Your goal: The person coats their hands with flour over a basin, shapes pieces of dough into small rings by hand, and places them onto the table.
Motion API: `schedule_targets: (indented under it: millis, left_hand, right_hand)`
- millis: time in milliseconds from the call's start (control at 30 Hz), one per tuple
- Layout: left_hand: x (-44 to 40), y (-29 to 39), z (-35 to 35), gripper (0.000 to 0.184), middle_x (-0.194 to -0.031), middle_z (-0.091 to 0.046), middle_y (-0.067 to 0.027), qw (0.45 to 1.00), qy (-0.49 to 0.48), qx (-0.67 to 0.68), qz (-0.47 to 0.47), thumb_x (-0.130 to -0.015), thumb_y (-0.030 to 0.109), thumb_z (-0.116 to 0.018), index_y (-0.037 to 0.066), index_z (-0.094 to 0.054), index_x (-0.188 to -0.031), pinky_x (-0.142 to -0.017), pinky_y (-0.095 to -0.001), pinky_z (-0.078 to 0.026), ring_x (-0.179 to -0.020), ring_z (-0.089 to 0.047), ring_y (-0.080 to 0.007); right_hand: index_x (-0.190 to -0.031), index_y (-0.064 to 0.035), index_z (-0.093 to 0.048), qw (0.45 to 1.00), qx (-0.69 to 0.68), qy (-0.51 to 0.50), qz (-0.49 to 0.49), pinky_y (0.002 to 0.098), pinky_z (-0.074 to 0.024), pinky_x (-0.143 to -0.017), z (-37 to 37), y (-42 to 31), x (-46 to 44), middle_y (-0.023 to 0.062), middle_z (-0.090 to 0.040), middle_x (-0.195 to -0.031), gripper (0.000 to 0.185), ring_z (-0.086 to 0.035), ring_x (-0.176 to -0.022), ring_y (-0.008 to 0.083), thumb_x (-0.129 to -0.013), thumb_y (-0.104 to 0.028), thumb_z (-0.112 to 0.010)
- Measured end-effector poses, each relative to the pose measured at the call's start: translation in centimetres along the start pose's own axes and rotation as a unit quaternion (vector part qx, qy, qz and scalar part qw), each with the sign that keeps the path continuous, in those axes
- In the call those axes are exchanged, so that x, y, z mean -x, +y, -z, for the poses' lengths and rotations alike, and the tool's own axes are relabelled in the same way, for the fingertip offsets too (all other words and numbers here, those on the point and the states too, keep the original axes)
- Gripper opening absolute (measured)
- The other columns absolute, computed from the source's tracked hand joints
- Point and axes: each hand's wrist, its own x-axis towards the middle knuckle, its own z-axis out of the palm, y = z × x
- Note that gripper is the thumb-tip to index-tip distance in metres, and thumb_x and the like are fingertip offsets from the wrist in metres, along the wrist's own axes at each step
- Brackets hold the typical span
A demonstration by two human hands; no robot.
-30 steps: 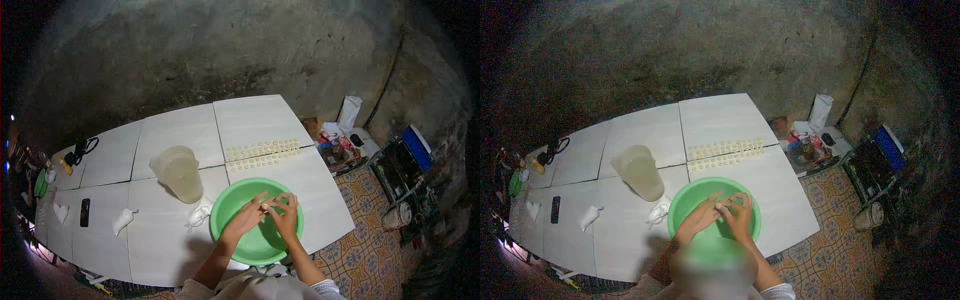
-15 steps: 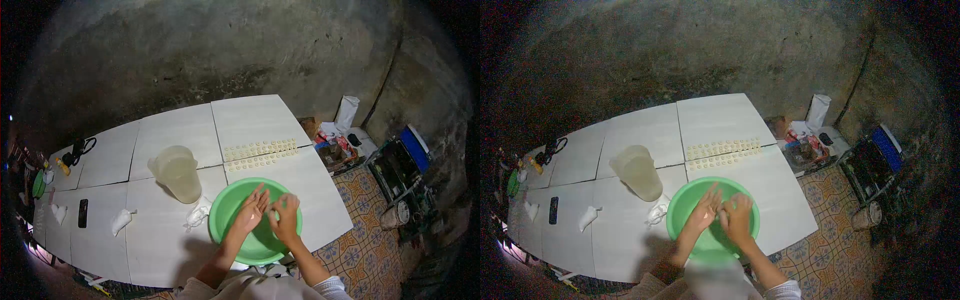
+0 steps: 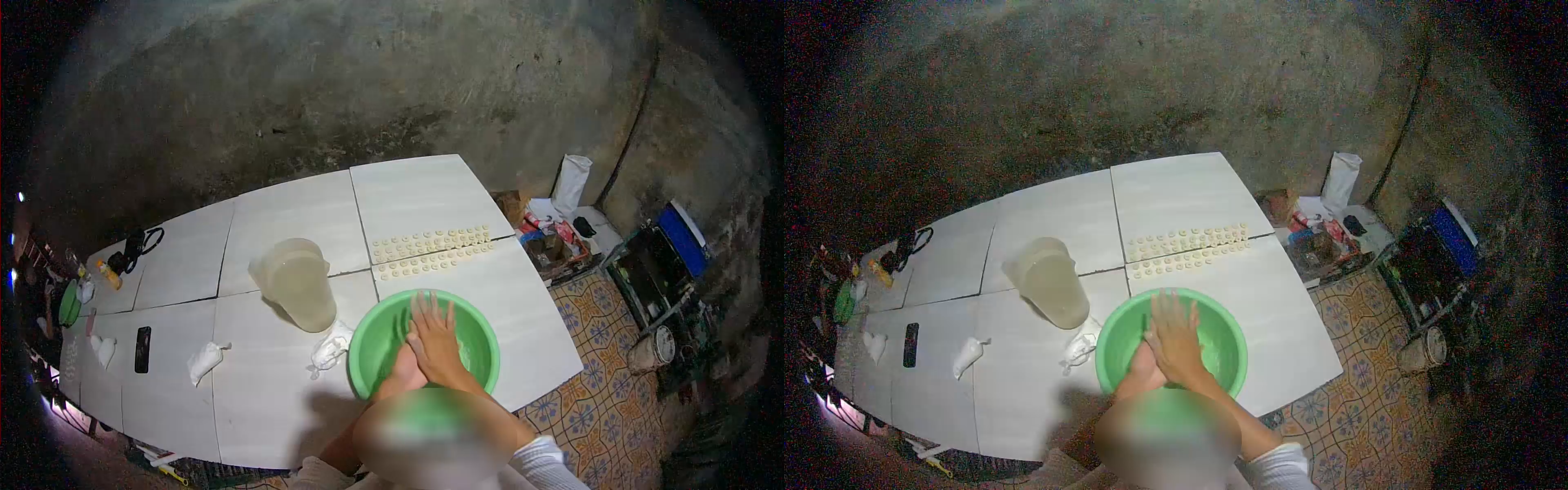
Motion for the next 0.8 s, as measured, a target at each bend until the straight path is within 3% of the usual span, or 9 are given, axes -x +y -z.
schedule_targets:
  millis: [100, 167, 233, 333, 433, 500, 567, 767, 800]
  left_hand:
    - [-1.5, -0.6, 3.9, 0.072, -0.16, -0.013, -0.0156, 0.934, -0.212, 0.274, 0.09, -0.1, 0.056, -0.023, 0.01, -0.011, -0.154, -0.118, -0.0501, -0.014, -0.147, -0.013, -0.029]
    - [-1.7, 1.8, 3.5, 0.074, -0.16, -0.014, -0.0155, 0.951, -0.182, 0.247, 0.037, -0.1, 0.057, -0.024, 0.009, -0.01, -0.154, -0.118, -0.05, -0.013, -0.147, -0.014, -0.029]
    - [-1.1, 3.0, 2.1, 0.076, -0.159, -0.014, -0.0154, 0.964, -0.153, 0.217, -0.017, -0.099, 0.058, -0.024, 0.008, -0.009, -0.154, -0.118, -0.05, -0.013, -0.147, -0.014, -0.0289]
    - [-0.1, 1.2, 0.0, 0.077, -0.159, -0.014, -0.015, 0.997, -0.052, -0.045, 0.026, -0.099, 0.059, -0.021, 0.003, -0.015, -0.152, -0.118, -0.0508, -0.013, -0.146, -0.018, -0.0278]
    - [-0.4, -0.2, -1.9, 0.08, -0.159, -0.014, -0.0149, 0.978, -0.061, 0.185, 0.071, -0.097, 0.061, -0.022, 0.003, -0.014, -0.152, -0.118, -0.0503, -0.013, -0.146, -0.018, -0.0288]
    - [-2.5, -0.8, 2.0, 0.082, -0.16, -0.014, -0.0148, 0.971, -0.165, 0.173, 0.015, -0.096, 0.063, -0.022, 0.004, -0.013, -0.152, -0.119, -0.0503, -0.011, -0.146, -0.018, -0.0294]
    - [-2.7, 1.5, 1.5, 0.085, -0.16, -0.013, -0.0149, 0.976, -0.111, 0.187, -0.011, -0.094, 0.066, -0.024, 0.005, -0.013, -0.153, -0.119, -0.0506, -0.011, -0.147, -0.017, -0.0294]
    - [-0.4, -1.9, -2.6, 0.079, -0.16, -0.018, -0.0109, 0.993, 0.031, 0.094, 0.061, -0.097, 0.062, -0.025, 0.008, -0.014, -0.154, -0.118, -0.0473, -0.014, -0.147, -0.015, -0.0259]
    - [-0.7, -1.9, -0.9, 0.084, -0.161, -0.013, -0.0116, 0.981, -0.12, 0.14, 0.061, -0.094, 0.064, -0.027, 0.007, -0.011, -0.153, -0.118, -0.0534, -0.011, -0.148, -0.013, -0.0277]
  right_hand:
    - [-0.149, 0.0002, -0.025, 0.992, -0.053, -0.1, 0.048, 0.0578, -0.0112, -0.116, -1.6, -2.0, 0.7, 0.0245, -0.03, -0.151, 0.069, -0.019, -0.142, 0.0446, -0.092, -0.032, -0.049]
    - [-0.148, 0.0002, -0.026, 0.981, -0.09, -0.077, 0.153, 0.0571, -0.0108, -0.116, -0.8, -2.5, 1.8, 0.0246, -0.028, -0.152, 0.071, -0.022, -0.142, 0.0439, -0.092, -0.036, -0.05]
    - [-0.148, -0.0005, -0.028, 0.969, -0.18, -0.095, 0.143, 0.0563, -0.0104, -0.116, 0.0, -1.0, 3.1, 0.0243, -0.026, -0.153, 0.07, -0.021, -0.142, 0.0429, -0.092, -0.037, -0.05]
    - [-0.149, -0.0005, -0.025, 0.998, -0.046, -0.02, 0.036, 0.0577, -0.0142, -0.115, -0.5, 1.1, 1.6, 0.0228, -0.027, -0.153, 0.076, -0.023, -0.14, 0.0463, -0.09, -0.041, -0.052]
    - [-0.15, -0.0016, -0.024, 0.991, 0.093, 0.048, -0.078, 0.0574, -0.0164, -0.114, -1.4, -0.5, 1.2, 0.0239, -0.026, -0.153, 0.079, -0.025, -0.14, 0.0456, -0.089, -0.044, -0.052]
    - [-0.148, -0.0018, -0.028, 0.993, -0.081, -0.046, 0.077, 0.0585, -0.0139, -0.115, 0.3, -2.9, 2.1, 0.0233, -0.025, -0.153, 0.072, -0.022, -0.142, 0.0439, -0.092, -0.042, -0.049]
    - [-0.149, -0.0017, -0.026, 0.978, -0.147, -0.056, 0.136, 0.0592, -0.0141, -0.114, 0.2, -1.6, 3.4, 0.0241, -0.024, -0.154, 0.075, -0.022, -0.142, 0.0439, -0.092, -0.044, -0.05]
    - [-0.149, 0.0001, -0.022, 0.999, 0.038, 0.025, -0.018, 0.059, -0.0098, -0.115, 0.1, 2.1, 1.1, 0.0259, -0.019, -0.155, 0.081, -0.022, -0.14, 0.0461, -0.086, -0.036, -0.058]
    - [-0.149, -0.0005, -0.023, 1.0, 0.0, -0.006, -0.029, 0.0577, -0.0104, -0.116, -0.5, 1.1, 1.0, 0.0256, -0.021, -0.154, 0.081, -0.024, -0.14, 0.0456, -0.084, -0.032, -0.059]
